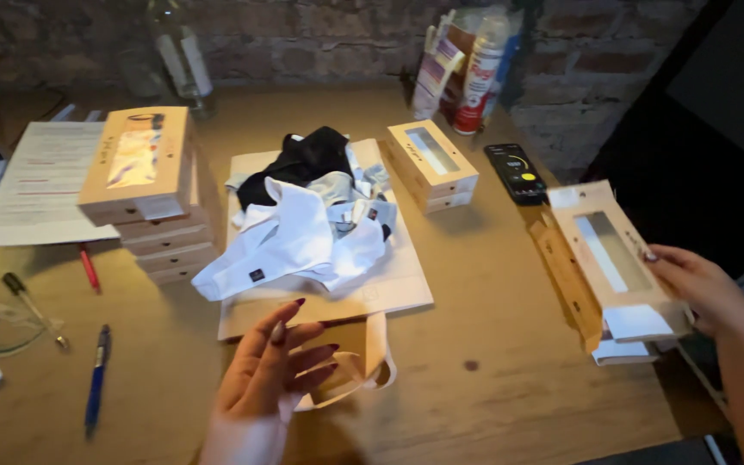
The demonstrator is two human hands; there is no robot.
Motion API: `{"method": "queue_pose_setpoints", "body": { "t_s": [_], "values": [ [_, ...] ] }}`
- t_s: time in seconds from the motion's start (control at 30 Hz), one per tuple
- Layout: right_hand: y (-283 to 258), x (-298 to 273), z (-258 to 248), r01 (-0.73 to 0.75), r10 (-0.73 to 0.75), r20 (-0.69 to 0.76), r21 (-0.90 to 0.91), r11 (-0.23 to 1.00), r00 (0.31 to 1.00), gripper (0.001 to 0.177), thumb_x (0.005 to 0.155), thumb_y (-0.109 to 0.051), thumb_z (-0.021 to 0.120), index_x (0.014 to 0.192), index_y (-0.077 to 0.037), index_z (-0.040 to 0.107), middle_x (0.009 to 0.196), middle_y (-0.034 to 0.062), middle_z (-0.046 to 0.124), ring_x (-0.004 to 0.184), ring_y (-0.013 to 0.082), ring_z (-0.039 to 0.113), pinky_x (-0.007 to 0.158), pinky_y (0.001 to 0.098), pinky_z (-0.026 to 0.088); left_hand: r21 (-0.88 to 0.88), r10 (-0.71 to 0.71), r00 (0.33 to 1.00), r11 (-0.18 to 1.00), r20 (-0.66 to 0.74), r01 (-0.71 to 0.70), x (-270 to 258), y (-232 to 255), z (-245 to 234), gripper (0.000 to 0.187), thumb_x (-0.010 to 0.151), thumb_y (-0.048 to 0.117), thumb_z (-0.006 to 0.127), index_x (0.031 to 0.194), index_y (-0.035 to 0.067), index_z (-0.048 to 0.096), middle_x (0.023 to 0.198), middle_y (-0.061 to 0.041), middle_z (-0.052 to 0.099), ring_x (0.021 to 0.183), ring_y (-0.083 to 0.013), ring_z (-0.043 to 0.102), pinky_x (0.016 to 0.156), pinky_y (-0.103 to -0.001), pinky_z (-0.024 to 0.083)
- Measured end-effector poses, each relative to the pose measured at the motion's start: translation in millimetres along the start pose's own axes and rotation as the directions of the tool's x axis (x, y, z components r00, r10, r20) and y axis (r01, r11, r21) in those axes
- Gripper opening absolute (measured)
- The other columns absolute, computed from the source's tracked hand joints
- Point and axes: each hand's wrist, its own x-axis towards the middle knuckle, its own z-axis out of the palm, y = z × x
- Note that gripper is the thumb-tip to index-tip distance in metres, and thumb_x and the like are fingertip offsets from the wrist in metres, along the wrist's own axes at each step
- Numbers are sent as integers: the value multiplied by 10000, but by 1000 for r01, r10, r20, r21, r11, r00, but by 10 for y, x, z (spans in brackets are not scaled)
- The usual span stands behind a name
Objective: Assembling and folding small cardboard packaging boxes on a desk
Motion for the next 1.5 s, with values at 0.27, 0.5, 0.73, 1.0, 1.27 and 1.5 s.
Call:
{"method": "queue_pose_setpoints", "body": {
  "t_s": [0.27, 0.5, 0.73, 1.0, 1.27, 1.5],
  "values": [
    [155, 181, 39, 663, -753, -159, -383, 643, 638, 295, 1067, -49, 674, 1304, 115, 610, 1162, 243, 585, 1027, 302, 546, 835, 383, 442, -7, 35, 996, 999, 83, -34, -45, 36, 50, 455, 871, 208, 511, 1278, 7, 548, 1060, -225, 675, 834, -365, 697, 732, -419, 561],
    [-1097, -444, 917, 855, -972, 80, -494, 155, 223, 515, 912, -181, 693, 1348, 64, 568, 1243, 235, 563, 1054, 373, 515, 952, 436, 406, 74, 20, 999, 997, 44, -23, -95, 61, 112, 382, 873, 250, 515, 1158, 7, 586, 1012, -219, 687, 818, -341, 707, 703, -408, 583],
    [-1951, -405, 2319, 699, -657, 297, -502, 509, 692, 902, 774, -476, 684, 1465, -60, 281, 1432, 230, 346, 1278, 427, 337, 1018, 540, 318, 221, 60, 997, 973, 45, -68, -140, 104, 120, 255, 883, 189, 581, 1056, 18, 656, 803, -171, 712, 629, -217, 677, 609, -290, 542],
    [-1844, -75, 2719, 268, -243, 120, -545, 794, 963, 919, 658, -686, 666, 1325, -147, 334, 1322, 286, 367, 1223, 451, 379, 987, 528, 351, 286, 346, 920, 877, 182, -386, 2, 202, -45, 235, 901, 230, 575, 1022, 42, 651, 754, -48, 595, 512, -98, 479, 443, -229, 444],
    [-1596, 172, 2732, 293, -330, -26, -397, 870, 944, 976, 610, -535, 770, 1402, -161, 340, 1269, 247, 389, 1184, 398, 432, 991, 423, 368, 284, 368, 915, 871, 165, -401, 57, 210, -110, 209, 900, 208, 581, 995, 28, 630, 671, -66, 594, 517, -127, 534, 481, -248, 494],
    [-2103, -1616, 2072, 375, -402, 103, 213, 902, 910, 1036, 624, -465, 707, 1453, -111, 194, 1422, 208, 286, 1195, 350, 449, 919, 410, 478, 394, 418, 895, 805, 156, -444, 31, 347, -128, 188, 891, 178, 577, 977, 27, 649, 729, -82, 638, 552, -136, 578, 499, -252, 513]
  ]
}}
